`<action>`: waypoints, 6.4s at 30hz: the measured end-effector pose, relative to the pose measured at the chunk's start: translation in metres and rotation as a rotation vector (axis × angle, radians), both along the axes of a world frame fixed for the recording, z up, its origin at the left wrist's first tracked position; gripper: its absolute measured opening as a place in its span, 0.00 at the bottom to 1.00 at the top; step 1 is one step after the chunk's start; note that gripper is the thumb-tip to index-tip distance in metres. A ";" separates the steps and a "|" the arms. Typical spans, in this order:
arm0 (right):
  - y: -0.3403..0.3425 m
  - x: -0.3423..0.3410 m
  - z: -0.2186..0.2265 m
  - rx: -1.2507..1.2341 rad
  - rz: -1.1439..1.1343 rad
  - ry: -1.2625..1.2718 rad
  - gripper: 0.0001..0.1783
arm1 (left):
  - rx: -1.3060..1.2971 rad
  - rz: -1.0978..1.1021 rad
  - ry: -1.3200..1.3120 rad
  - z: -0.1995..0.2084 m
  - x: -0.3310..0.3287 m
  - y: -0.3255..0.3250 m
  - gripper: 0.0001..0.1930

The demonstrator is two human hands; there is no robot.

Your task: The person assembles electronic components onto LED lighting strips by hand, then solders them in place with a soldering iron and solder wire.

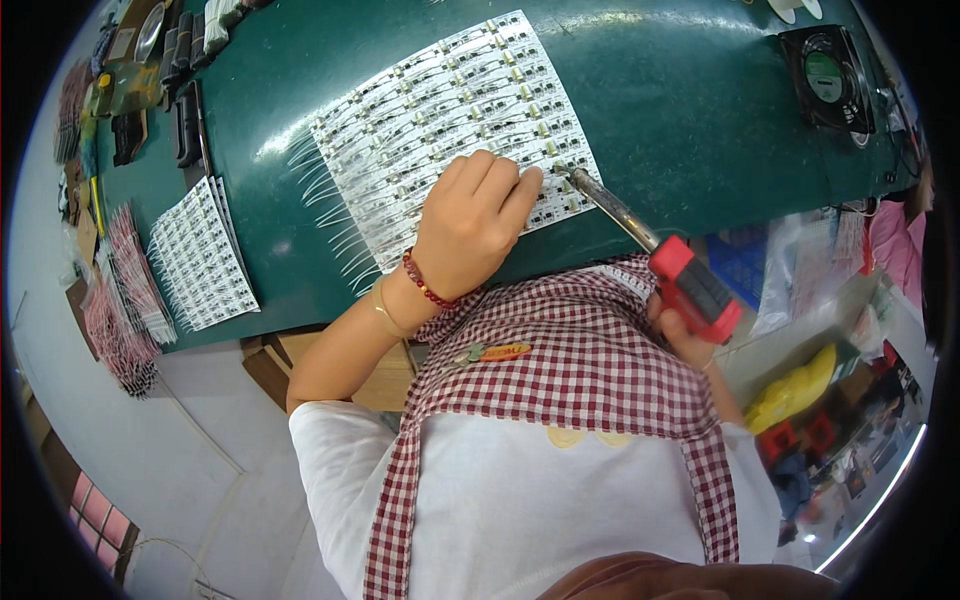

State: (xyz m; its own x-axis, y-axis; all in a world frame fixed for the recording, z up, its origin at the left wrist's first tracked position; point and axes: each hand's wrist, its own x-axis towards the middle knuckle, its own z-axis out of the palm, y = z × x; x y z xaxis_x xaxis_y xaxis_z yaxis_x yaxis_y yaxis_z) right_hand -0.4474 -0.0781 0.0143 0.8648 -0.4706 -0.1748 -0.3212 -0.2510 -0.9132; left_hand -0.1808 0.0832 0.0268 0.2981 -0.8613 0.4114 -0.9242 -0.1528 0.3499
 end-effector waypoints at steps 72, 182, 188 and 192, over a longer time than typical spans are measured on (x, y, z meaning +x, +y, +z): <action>-0.001 -0.019 -0.001 0.095 -0.037 -0.034 0.14 | 0.167 0.039 -0.002 0.007 -0.013 -0.009 0.14; 0.005 -0.015 -0.002 -0.061 -0.023 -0.054 0.13 | 0.099 0.166 0.024 -0.003 -0.024 -0.003 0.07; 0.005 -0.018 0.001 0.051 -0.035 0.015 0.12 | 0.082 0.173 0.025 -0.002 -0.025 -0.005 0.07; 0.004 -0.018 0.000 -0.001 -0.012 0.024 0.12 | 0.097 0.177 0.041 0.000 -0.025 -0.006 0.09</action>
State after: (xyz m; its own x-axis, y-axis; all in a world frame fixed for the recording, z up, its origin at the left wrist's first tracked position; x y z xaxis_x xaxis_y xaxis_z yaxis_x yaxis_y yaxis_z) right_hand -0.4655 -0.0745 0.0145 0.8547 -0.4813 -0.1948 -0.3456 -0.2474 -0.9052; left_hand -0.2059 0.0771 0.0271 0.4634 -0.8289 0.3134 -0.8651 -0.3464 0.3628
